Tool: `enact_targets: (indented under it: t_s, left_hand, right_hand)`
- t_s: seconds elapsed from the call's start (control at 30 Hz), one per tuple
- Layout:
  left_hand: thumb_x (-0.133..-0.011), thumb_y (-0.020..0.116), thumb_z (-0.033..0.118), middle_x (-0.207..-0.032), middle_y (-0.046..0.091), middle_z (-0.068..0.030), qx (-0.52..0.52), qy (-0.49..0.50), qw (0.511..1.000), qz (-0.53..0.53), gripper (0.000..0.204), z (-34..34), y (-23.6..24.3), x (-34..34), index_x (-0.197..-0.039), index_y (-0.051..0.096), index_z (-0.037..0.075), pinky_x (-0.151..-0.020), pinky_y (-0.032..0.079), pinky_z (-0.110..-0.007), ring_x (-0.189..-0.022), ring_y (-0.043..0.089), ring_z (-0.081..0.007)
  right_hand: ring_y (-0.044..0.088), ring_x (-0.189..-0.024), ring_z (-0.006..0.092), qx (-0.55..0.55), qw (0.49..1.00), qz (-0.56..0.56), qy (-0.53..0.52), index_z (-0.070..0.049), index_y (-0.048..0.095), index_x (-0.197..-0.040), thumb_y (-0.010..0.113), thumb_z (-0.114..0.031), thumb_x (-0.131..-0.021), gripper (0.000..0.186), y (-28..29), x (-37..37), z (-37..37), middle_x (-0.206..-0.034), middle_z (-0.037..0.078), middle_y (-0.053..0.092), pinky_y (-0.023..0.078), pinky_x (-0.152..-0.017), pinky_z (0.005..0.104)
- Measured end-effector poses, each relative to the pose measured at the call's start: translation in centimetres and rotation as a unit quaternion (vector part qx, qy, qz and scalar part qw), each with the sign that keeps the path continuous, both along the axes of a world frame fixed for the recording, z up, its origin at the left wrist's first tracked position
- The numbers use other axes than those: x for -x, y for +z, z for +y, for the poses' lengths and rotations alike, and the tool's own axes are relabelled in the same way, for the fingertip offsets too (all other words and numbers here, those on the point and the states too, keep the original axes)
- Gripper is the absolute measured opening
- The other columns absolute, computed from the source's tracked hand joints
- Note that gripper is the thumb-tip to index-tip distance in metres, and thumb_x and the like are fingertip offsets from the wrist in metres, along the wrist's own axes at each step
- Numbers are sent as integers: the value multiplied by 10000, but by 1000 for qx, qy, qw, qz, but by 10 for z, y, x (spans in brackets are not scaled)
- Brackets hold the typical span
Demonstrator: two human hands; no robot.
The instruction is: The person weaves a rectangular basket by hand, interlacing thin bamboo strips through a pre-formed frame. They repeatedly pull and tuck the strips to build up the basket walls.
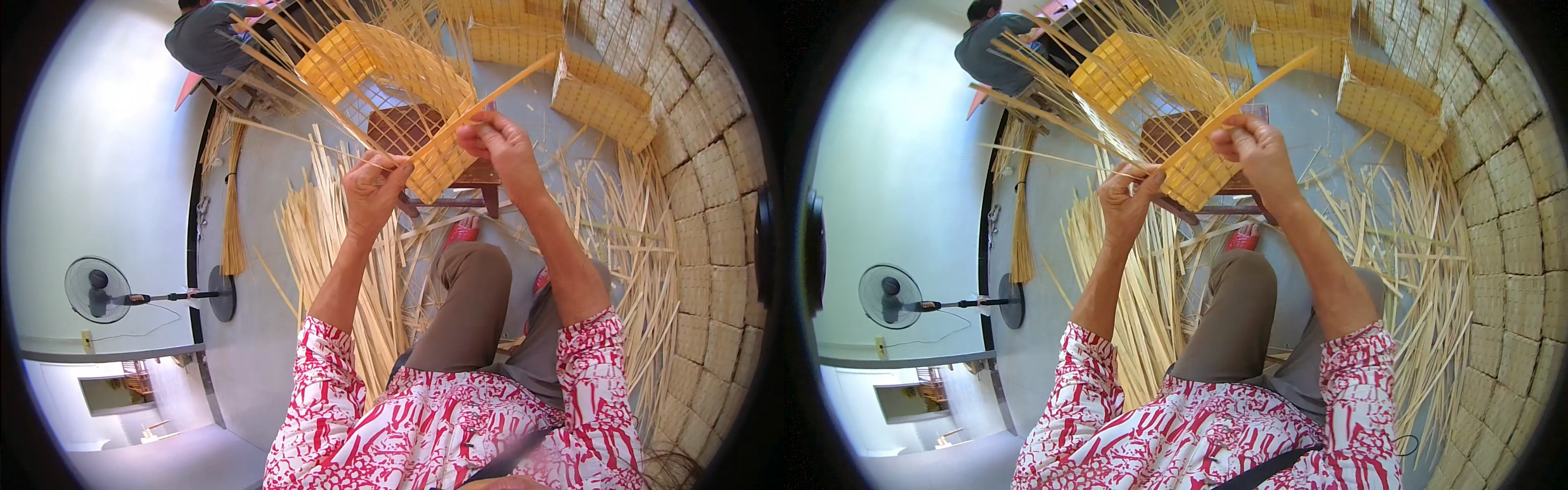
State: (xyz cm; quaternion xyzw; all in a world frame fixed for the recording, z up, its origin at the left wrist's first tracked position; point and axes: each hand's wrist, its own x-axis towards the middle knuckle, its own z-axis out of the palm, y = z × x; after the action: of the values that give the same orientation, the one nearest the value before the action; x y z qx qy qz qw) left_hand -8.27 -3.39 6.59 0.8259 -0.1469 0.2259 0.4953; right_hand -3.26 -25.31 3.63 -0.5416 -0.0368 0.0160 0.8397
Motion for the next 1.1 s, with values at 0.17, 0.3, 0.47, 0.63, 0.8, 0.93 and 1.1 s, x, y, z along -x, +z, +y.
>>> enact_targets:
  t_s: [0.17, 0.3, 0.47, 0.63, 0.8, 0.93, 1.1]
  left_hand:
    - [-843, 796, 19, -851, 683, -48, 27, -19, 999, -18, 58, 1, -13, -10, -878, 751, 9, -674, 506, -266, -780, 609, -109]
    - [-837, 800, 24, -811, 677, -45, 32, -43, 998, -31, 71, 3, -14, -14, -891, 755, 15, -620, 499, -254, -742, 612, -114]
    - [-827, 799, 20, -788, 672, -40, 62, -43, 997, 14, 81, 7, -12, -9, -894, 753, 15, -612, 502, -267, -733, 626, -120]
    - [-813, 791, -14, -814, 707, -46, 50, -54, 997, -6, 83, 6, -10, -9, -877, 750, 19, -645, 506, -282, -758, 622, -136]
    - [-813, 800, -15, -807, 715, -45, 51, -56, 997, 12, 91, 9, -8, -5, -879, 750, 23, -659, 500, -275, -788, 611, -131]
    - [-827, 789, -16, -815, 694, -29, 56, -71, 996, 6, 100, 17, -8, -4, -911, 760, 31, -651, 496, -261, -790, 609, -119]
    - [-843, 775, -21, -836, 643, -17, 92, -76, 992, 33, 115, 16, -11, -3, -947, 763, 28, -642, 500, -241, -798, 606, -98]
  right_hand:
    - [709, -830, 184, -322, 930, 59, 168, 1, 634, -1181, 553, -275, -1053, 314, -6, -18, -15, -982, 125, 713, 600, -780, 303]
    - [638, -849, 127, -204, 921, -60, 327, -21, 656, -1240, 631, -298, -1009, 361, 6, -35, -11, -1112, 96, 697, 548, -801, 273]
    - [552, -969, 90, 80, 941, -222, 242, -33, 630, -1326, 728, -282, -945, 466, 61, 7, 7, -1131, 17, 643, 471, -829, 262]
    - [524, -853, 73, 84, 962, -228, 123, -22, 669, -1098, 690, -250, -979, 259, 39, 0, -1, -963, 20, 628, 437, -738, 255]
    - [579, -967, 117, 78, 985, -152, 13, 11, 644, -1259, 604, -212, -1016, 332, 67, 15, 4, -1096, 53, 633, 485, -899, 266]
    - [547, -927, 77, 156, 963, -209, 70, -31, 673, -1113, 605, -191, -1012, 201, 54, 5, -7, -1099, 38, 614, 470, -777, 253]
    - [486, -900, 51, 45, 983, -159, -77, -46, 667, -1149, 566, -126, -1008, 191, 42, -7, -14, -1149, 24, 599, 438, -770, 232]
